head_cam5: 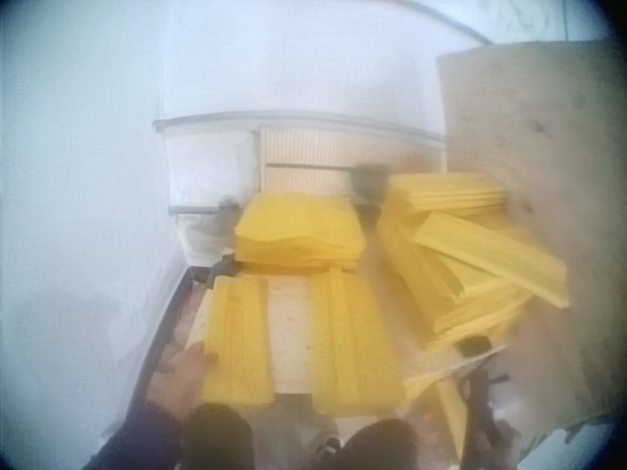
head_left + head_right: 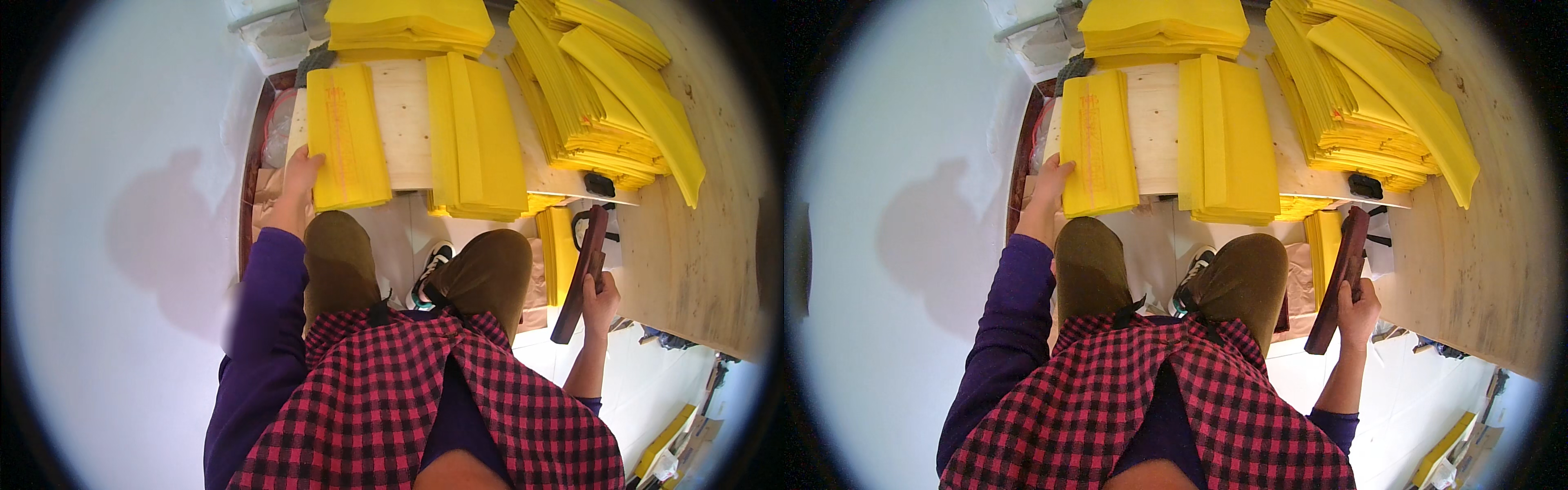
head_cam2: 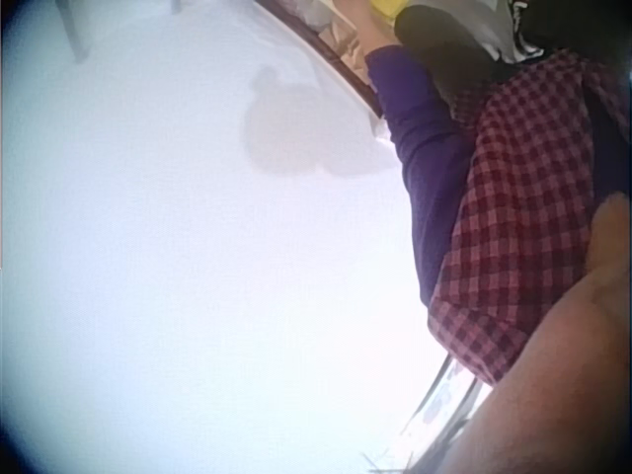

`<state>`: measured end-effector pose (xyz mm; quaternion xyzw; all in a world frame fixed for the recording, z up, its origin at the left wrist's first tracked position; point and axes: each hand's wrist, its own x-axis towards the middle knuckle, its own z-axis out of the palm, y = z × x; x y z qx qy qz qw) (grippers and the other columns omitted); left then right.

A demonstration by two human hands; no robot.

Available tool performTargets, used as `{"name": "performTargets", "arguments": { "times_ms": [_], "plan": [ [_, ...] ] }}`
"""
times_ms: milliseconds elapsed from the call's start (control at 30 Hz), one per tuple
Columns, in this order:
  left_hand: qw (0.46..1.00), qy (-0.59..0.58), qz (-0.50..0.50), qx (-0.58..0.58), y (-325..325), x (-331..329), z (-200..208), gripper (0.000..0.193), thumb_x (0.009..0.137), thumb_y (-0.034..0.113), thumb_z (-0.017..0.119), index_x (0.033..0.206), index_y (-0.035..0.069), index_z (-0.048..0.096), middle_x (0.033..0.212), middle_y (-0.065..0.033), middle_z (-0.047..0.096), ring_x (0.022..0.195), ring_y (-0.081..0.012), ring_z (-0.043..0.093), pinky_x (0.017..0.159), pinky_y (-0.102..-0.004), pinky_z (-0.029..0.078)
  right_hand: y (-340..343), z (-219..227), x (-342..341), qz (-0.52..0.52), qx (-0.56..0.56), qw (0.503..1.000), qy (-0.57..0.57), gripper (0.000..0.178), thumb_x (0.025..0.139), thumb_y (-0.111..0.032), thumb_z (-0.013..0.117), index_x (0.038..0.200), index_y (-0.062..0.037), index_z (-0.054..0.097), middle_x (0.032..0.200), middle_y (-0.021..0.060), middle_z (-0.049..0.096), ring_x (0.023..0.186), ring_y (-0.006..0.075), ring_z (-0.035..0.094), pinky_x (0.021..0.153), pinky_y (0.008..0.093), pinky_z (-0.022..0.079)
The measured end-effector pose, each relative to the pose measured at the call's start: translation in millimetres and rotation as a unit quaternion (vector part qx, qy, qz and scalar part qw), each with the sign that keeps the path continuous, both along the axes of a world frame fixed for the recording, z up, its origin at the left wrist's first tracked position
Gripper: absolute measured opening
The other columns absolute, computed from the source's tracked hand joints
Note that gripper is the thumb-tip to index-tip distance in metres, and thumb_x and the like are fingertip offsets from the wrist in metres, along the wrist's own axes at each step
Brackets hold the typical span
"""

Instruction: The person folds yellow foam sheets in half, aligns edges, and stacks them on a wooden workbench. They then use a dark rectangular block to press and smooth the folded edges of the stack.

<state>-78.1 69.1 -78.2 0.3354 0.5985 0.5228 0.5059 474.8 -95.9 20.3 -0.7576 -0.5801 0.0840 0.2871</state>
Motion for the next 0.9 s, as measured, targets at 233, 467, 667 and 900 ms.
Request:
{"name": "performTargets", "arguments": {
  "times_ms": [233,467,667,900],
  "plan": [
    [0.997,0.063,-0.033,-0.036,8.9,-11.8,-1.0,0.031,0.091,0.007,0.051,0.121,-0.002,0.05,0.103,-0.0118,0.063,0.086,-0.0205,0.063,0.074,-0.0329,0.052,3.5,-2.7,-0.6,0.005,0.002,1.0,-0.009,0.018,0.083,-0.013,0.062,0.076,0.002,0.055,0.062,0.0139,0.056,0.055,0.0198,0.053,0.055,0.035,0.045],
    [0.971,0.214,0.015,-0.106,5.0,-7.9,12.3,0.048,0.091,0.024,0.058,0.13,-0.002,0.045,0.109,-0.0131,0.061,0.091,-0.0202,0.061,0.081,-0.0315,0.049,6.0,-5.9,-0.4,0.001,-0.005,1.0,-0.01,0.017,0.083,-0.013,0.063,0.076,0.0017,0.055,0.063,0.0133,0.057,0.056,0.0183,0.054,0.055,0.034,0.044],
    [0.976,0.211,0.054,-0.015,34.4,-26.2,-1.4,0.056,0.094,0.031,0.053,0.137,-0.001,0.039,0.124,-0.0151,0.055,0.108,-0.0192,0.056,0.089,-0.0286,0.044,10.2,-6.9,-2.8,0.0,-0.008,1.0,0.023,0.016,0.083,-0.012,0.063,0.077,0.0016,0.056,0.063,0.0117,0.057,0.056,0.0173,0.053,0.055,0.0329,0.044],
    [0.995,0.053,0.066,0.049,85.1,-40.1,-20.7,0.048,0.096,0.021,0.043,0.138,-0.001,0.036,0.128,-0.0146,0.052,0.115,-0.0214,0.051,0.093,-0.0322,0.042,8.6,-5.8,-1.5,0.021,-0.001,1.0,-0.009,0.013,0.083,-0.011,0.061,0.08,0.0008,0.057,0.065,0.0106,0.057,0.057,0.0171,0.052,0.056,0.0325,0.045]
  ]
}}
